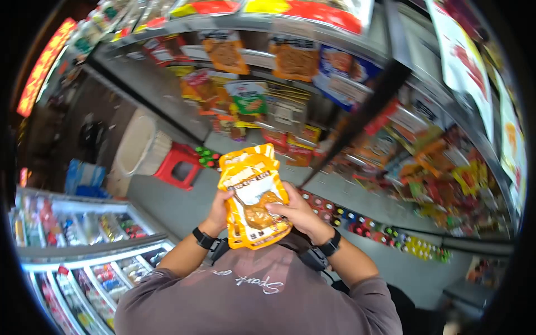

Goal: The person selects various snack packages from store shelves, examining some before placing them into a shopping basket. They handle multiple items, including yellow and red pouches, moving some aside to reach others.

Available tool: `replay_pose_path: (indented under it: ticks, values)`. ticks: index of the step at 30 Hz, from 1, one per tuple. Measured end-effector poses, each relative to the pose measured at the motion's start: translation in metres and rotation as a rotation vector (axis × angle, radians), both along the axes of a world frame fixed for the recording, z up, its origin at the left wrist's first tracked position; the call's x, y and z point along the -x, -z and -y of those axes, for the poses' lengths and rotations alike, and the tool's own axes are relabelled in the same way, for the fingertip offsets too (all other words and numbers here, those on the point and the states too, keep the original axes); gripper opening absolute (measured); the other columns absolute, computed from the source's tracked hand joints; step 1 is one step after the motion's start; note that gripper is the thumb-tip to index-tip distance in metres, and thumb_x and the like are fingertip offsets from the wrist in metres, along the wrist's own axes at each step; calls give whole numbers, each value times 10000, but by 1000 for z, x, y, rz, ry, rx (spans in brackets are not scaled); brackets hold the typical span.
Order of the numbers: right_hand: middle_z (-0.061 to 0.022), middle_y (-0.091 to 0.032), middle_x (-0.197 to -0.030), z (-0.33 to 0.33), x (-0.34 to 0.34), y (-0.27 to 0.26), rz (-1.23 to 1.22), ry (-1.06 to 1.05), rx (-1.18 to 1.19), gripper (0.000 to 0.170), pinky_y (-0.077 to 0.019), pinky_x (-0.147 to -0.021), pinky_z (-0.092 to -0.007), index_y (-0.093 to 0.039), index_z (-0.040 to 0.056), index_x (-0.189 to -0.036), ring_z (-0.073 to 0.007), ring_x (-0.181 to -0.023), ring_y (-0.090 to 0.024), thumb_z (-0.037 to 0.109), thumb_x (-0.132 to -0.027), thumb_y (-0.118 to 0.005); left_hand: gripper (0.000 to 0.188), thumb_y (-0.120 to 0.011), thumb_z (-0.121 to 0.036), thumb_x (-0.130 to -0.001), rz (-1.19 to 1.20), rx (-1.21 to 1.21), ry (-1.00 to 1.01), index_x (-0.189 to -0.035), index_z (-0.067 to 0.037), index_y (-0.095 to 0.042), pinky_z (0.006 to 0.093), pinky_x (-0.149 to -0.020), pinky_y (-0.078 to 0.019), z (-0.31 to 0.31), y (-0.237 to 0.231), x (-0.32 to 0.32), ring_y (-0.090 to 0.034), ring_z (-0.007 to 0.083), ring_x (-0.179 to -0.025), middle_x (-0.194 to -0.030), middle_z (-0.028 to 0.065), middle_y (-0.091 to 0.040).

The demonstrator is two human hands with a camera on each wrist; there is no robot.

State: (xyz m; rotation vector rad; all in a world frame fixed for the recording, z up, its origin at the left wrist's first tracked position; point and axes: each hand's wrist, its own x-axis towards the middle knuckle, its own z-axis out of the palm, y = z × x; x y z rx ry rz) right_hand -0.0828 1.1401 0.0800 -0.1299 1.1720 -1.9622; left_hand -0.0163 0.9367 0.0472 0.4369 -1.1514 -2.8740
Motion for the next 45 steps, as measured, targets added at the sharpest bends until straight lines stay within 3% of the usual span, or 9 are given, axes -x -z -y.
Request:
replay_pose_path:
  ticks: [4,9,12,22,28,33,40,43,45]
  values:
    - [-67,-337,-1190,23,11,22,-355,-123,-152,499,-374,-992,-281,-450,6,-1237,-153,-1164,-408,101,-807,-684,407,-510,-156,-860,80,96,-99,-1216,41,-492,340,-913,-471,23,-3,-17,-603,219,-1034,-1152,132,-605]
    - [-80,-428,-1302,55,24,19,102,-331,54,561,-408,-969,-300,-346,51,-1340,-158,-1174,-460,97,-860,-633,399,-499,-180,-877,78,97,-202,-1211,39,-494,345,-896,-483,45,-3,-24,-612,228,-1016,-1145,138,-606]
    - [-88,-465,-1317,99,20,17,173,-390,41,606,-424,-960,-308,-268,69,-1381,-159,-1183,-476,89,-880,-608,397,-495,-187,-891,64,52,-232,-1221,34,-486,346,-906,-477,89,8,-42,-609,226,-1025,-1157,137,-601]
    - [-77,-413,-1367,317,-7,17,120,-657,-112,758,-338,-1040,-340,-191,118,-1445,-186,-1266,-400,20,-838,-634,452,-536,-204,-922,6,-94,-290,-1308,-3,-409,343,-955,-447,273,28,-111,-555,197,-1121,-1245,109,-550]
    - [-68,-387,-1394,420,-25,15,83,-836,-162,776,-324,-1053,-331,-196,86,-1444,-174,-1277,-375,53,-830,-670,553,-655,-78,-842,54,-102,-262,-1328,-23,-395,362,-1005,-408,351,22,-158,-522,189,-1157,-1270,91,-530]
    - [-65,-445,-1345,484,-19,32,-154,-963,-229,685,-343,-1039,-335,-278,54,-1401,-169,-1251,-405,59,-834,-664,601,-662,-60,-829,64,-66,-311,-1352,-45,-365,366,-1042,-370,396,22,-159,-483,189,-1204,-1290,79,-511]
    - [-96,-487,-1265,565,5,55,-299,-928,-20,603,-391,-988,-319,-302,8,-1348,-169,-1180,-462,150,-874,-647,583,-685,-39,-796,191,98,-363,-1308,-42,-408,351,-990,-419,458,17,-123,-528,183,-1148,-1240,73,-549]
    - [-138,-450,-1250,585,29,49,-713,-923,-108,642,-382,-986,-333,-292,-24,-1319,-196,-1170,-452,280,-880,-648,528,-660,9,-778,240,185,-445,-1260,-33,-448,353,-945,-458,490,12,-97,-572,197,-1087,-1198,91,-578]
    - [-167,-443,-1278,592,45,35,-569,-913,-123,636,-393,-983,-345,-276,-8,-1330,-223,-1173,-465,282,-890,-632,512,-655,12,-777,288,163,-418,-1247,-29,-458,351,-928,-471,516,18,-85,-581,198,-1069,-1184,94,-586]
